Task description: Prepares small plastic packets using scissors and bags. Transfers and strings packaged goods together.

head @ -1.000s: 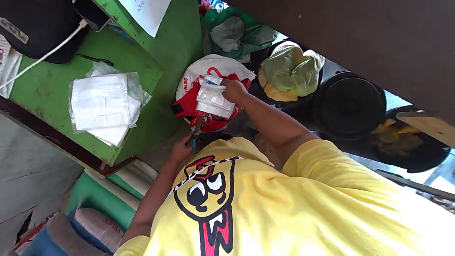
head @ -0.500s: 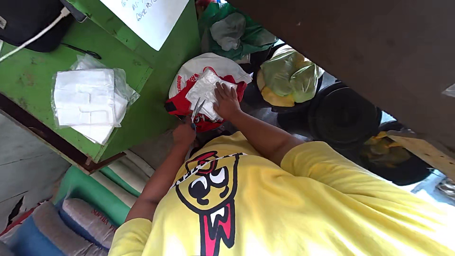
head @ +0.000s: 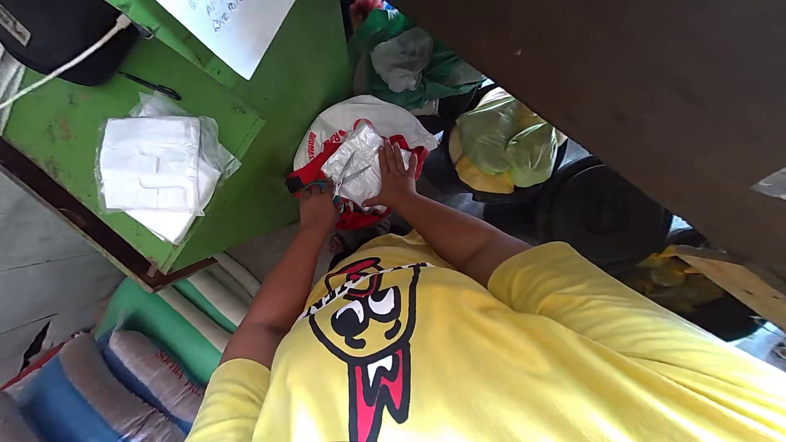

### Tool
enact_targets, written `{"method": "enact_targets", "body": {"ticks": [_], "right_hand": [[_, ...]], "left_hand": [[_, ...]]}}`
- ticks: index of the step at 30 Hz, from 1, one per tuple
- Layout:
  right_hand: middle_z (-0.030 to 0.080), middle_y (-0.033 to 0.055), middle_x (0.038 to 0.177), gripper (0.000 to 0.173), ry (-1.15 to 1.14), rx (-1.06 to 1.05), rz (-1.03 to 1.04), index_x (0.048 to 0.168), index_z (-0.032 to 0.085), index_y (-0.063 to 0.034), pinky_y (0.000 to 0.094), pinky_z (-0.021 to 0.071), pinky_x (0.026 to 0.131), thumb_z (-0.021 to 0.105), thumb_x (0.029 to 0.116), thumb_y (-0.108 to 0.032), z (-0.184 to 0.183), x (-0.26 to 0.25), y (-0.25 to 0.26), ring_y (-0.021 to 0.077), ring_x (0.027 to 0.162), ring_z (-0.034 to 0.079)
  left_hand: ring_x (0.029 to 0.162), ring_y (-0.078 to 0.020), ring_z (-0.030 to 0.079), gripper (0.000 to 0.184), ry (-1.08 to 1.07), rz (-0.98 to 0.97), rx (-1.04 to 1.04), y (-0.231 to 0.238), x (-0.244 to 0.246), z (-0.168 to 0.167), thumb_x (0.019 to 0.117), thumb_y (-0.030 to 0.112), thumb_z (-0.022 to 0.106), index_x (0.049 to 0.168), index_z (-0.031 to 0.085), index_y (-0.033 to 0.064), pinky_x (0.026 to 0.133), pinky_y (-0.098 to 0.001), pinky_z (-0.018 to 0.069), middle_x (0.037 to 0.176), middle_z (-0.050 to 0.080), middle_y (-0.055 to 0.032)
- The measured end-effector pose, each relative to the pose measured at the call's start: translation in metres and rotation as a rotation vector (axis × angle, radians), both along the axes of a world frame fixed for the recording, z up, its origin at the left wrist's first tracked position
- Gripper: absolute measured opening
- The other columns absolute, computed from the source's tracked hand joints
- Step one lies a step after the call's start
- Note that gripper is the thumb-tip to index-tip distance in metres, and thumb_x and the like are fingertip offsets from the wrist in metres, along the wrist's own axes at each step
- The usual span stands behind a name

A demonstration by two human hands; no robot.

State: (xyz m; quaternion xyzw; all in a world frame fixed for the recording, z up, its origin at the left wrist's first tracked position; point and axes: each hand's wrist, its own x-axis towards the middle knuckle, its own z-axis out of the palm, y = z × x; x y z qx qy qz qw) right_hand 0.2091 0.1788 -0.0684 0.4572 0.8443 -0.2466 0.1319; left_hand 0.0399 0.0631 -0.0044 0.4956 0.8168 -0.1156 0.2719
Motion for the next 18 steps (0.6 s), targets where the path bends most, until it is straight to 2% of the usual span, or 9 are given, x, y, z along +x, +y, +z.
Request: {"method": "enact_targets", "body": {"ticks": [3,6,8,14,18], "right_hand": [[-0.023,0.0077,0.171,0.165,-0.009,0.002,0.005,0.163,-0.015,-0.0083,0.0714,-0.0098,0.119,0.08,0.0523,-0.084,-0.003,0.002,0.0,0.0267,0.158,-0.019],[-0.023,0.0076,0.171,0.164,0.002,-0.021,0.007,0.164,-0.015,-0.0085,0.0721,-0.0095,0.119,0.082,0.0527,-0.083,-0.003,0.004,0.002,0.027,0.158,-0.02],[-0.021,0.0086,0.172,0.163,0.043,-0.033,0.007,0.164,-0.011,-0.0074,0.0729,-0.0094,0.119,0.083,0.0532,-0.08,-0.003,0.005,0.003,0.0275,0.159,-0.017],[-0.024,0.0064,0.171,0.166,0.033,-0.056,0.017,0.164,-0.014,-0.0094,0.0727,-0.0102,0.118,0.085,0.0508,-0.08,-0.004,0.004,0.007,0.0274,0.158,-0.019],[-0.025,0.0062,0.171,0.166,0.009,-0.079,0.026,0.164,-0.014,-0.0095,0.0726,-0.0094,0.118,0.086,0.0511,-0.078,0.0,0.003,0.01,0.0274,0.158,-0.019]], "left_hand": [[0.137,-0.0461,0.047,0.067,-0.045,0.011,0.039,-0.001,-0.004,-0.007,0.0943,0.025,0.069,0.155,0.044,0.0149,0.113,-0.0592,0.0393,0.145,0.052,-0.0268],[0.138,-0.0431,0.048,0.062,-0.092,0.007,0.165,-0.01,-0.013,-0.016,0.0934,0.021,0.069,0.152,0.049,0.0152,0.113,-0.0571,0.0409,0.143,0.055,-0.0244],[0.14,-0.0427,0.046,0.06,-0.107,-0.001,0.219,-0.011,-0.017,-0.019,0.0937,0.017,0.069,0.151,0.051,0.0136,0.115,-0.0567,0.0395,0.144,0.055,-0.0251],[0.143,-0.044,0.043,0.058,-0.102,-0.064,0.291,-0.011,-0.021,-0.032,0.0941,0.016,0.069,0.149,0.053,0.0118,0.119,-0.0552,0.0345,0.146,0.052,-0.027],[0.145,-0.0422,0.041,0.055,-0.081,-0.076,0.305,-0.001,-0.014,-0.032,0.0954,0.015,0.068,0.148,0.054,0.0123,0.121,-0.054,0.032,0.148,0.052,-0.0239]]}}
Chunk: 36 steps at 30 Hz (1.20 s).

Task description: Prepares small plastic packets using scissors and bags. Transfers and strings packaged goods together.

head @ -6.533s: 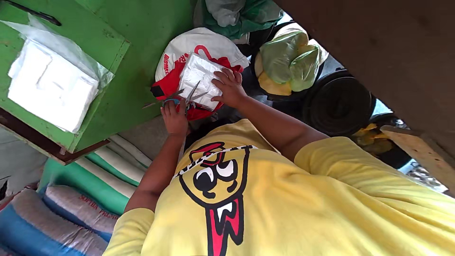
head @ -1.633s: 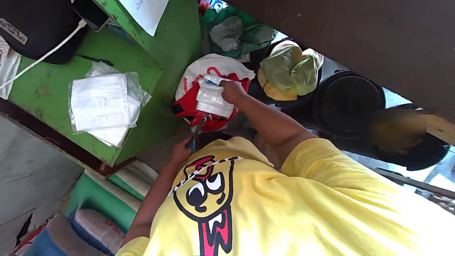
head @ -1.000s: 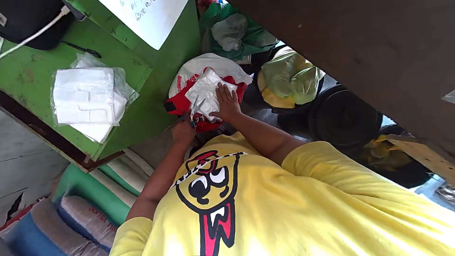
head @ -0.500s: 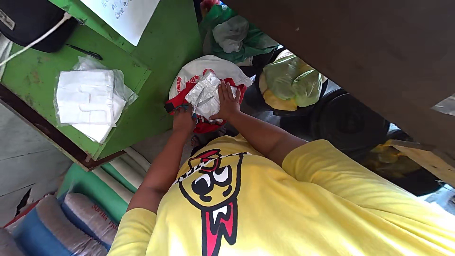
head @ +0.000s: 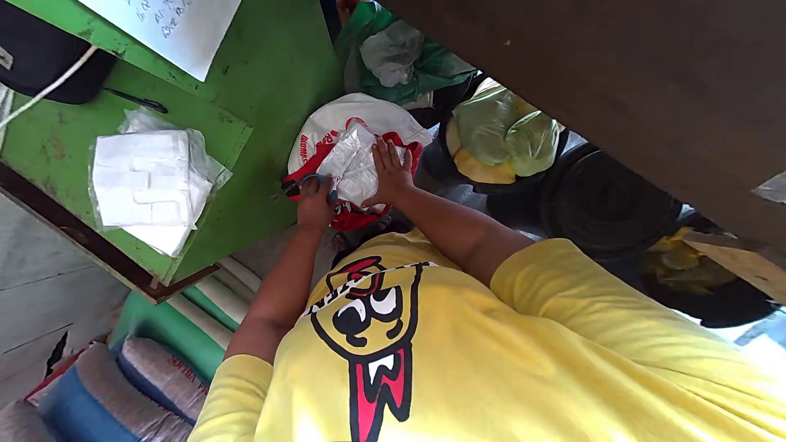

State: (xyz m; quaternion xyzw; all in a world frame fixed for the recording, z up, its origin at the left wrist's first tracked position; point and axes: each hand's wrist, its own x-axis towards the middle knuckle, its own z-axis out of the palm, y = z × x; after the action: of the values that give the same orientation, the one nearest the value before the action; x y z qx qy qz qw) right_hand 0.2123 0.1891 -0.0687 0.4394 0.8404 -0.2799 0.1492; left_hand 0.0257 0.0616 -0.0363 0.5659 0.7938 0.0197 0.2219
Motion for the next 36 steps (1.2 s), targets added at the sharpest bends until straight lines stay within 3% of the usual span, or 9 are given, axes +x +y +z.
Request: {"method": "enact_targets", "body": {"ticks": [5,9,20,25,27,29,31,33,36], "right_hand": [[-0.026,0.0053,0.17,0.165,-0.007,-0.008,0.002,0.164,-0.013,-0.0098,0.0729,-0.0079,0.118,0.087,0.0512,-0.077,-0.003,-0.001,0.001,0.0288,0.158,-0.02],[-0.027,0.0057,0.17,0.166,-0.005,0.001,0.002,0.165,-0.012,-0.0093,0.0731,-0.009,0.118,0.087,0.0502,-0.078,-0.003,-0.002,0.0,0.029,0.158,-0.022],[-0.024,0.0082,0.171,0.167,0.003,-0.01,0.002,0.164,-0.013,-0.0093,0.0757,-0.0062,0.117,0.089,0.0495,-0.074,0.0,-0.003,0.001,0.0334,0.158,-0.019],[-0.027,0.0068,0.17,0.168,-0.009,-0.021,0.005,0.164,-0.016,-0.0108,0.0744,-0.0093,0.117,0.089,0.0496,-0.075,0.0,-0.002,0.001,0.0312,0.157,-0.022],[-0.013,0.0086,0.174,0.153,0.08,-0.015,-0.036,0.166,-0.004,-0.0092,0.0746,-0.0071,0.118,0.084,0.06,-0.076,0.006,0.0,0.005,0.0314,0.16,-0.011],[0.01,0.0129,0.173,0.124,0.181,0.044,-0.111,0.165,0.014,-0.0063,0.0737,-0.0003,0.12,0.072,0.0788,-0.073,0.012,-0.005,0.013,0.0334,0.16,0.006],[0.015,0.0131,0.173,0.102,0.23,0.099,-0.077,0.165,0.018,-0.0087,0.0726,0.0026,0.121,0.068,0.091,-0.057,0.019,-0.018,0.024,0.0352,0.16,0.009],[0.017,0.0097,0.173,0.084,0.294,0.16,0.142,0.165,0.026,-0.0152,0.0749,0.0017,0.12,0.068,0.0961,-0.041,0.019,-0.034,0.037,0.0365,0.16,0.008],[0.036,0.0049,0.167,0.045,0.401,0.299,0.491,0.147,0.058,-0.0166,0.0742,0.0061,0.12,0.057,0.1021,-0.014,0.008,-0.06,0.06,0.0368,0.158,0.017]], "left_hand": [[0.143,-0.0388,0.045,0.056,0.006,0.019,-0.035,0.017,0.007,0.003,0.0968,0.014,0.063,0.151,0.051,0.013,0.117,-0.0512,0.0383,0.148,0.053,-0.0229],[0.132,-0.0382,0.056,0.054,0.008,0.028,-0.107,0.03,0.013,0.019,0.0995,0.018,0.06,0.153,0.049,0.0148,0.107,-0.0522,0.0481,0.142,0.056,-0.0228],[0.119,-0.043,0.064,0.045,-0.073,0.038,-0.123,0.038,0.016,0.024,0.1025,0.013,0.056,0.148,0.054,0.0123,0.097,-0.0582,0.0533,0.138,0.059,-0.0252],[0.117,-0.0387,0.066,0.051,-0.168,0.22,0.215,0.024,0.016,0.026,0.096,0.007,0.063,0.146,0.055,0.0053,0.099,-0.0538,0.0533,0.129,0.066,-0.0237],[0.123,-0.0352,0.064,0.054,-0.188,0.279,0.338,0.011,0.013,0.031,0.0937,0.006,0.065,0.146,0.055,0.0049,0.104,-0.0502,0.0519,0.134,0.064,-0.0216],[0.123,-0.0362,0.064,0.053,-0.205,0.3,0.387,-0.011,0.007,0.03,0.094,0.005,0.066,0.146,0.054,0.0019,0.102,-0.0514,0.0523,0.136,0.063,-0.023],[0.121,-0.0365,0.064,0.052,-0.217,0.292,0.399,-0.044,0.003,0.019,0.0936,0.003,0.066,0.145,0.055,0.0009,0.101,-0.0515,0.0539,0.136,0.063,-0.0231],[0.124,-0.0378,0.062,0.053,-0.22,0.282,0.308,-0.083,0.004,0.011,0.0957,0.006,0.066,0.147,0.053,0.0025,0.102,-0.0536,0.0531,0.138,0.061,-0.0229],[0.125,-0.0382,0.062,0.055,-0.295,0.333,0.164,-0.137,0.008,-0.003,0.0955,0.007,0.066,0.149,0.052,0.006,0.104,-0.055,0.0512,0.14,0.061,-0.0216]]}}
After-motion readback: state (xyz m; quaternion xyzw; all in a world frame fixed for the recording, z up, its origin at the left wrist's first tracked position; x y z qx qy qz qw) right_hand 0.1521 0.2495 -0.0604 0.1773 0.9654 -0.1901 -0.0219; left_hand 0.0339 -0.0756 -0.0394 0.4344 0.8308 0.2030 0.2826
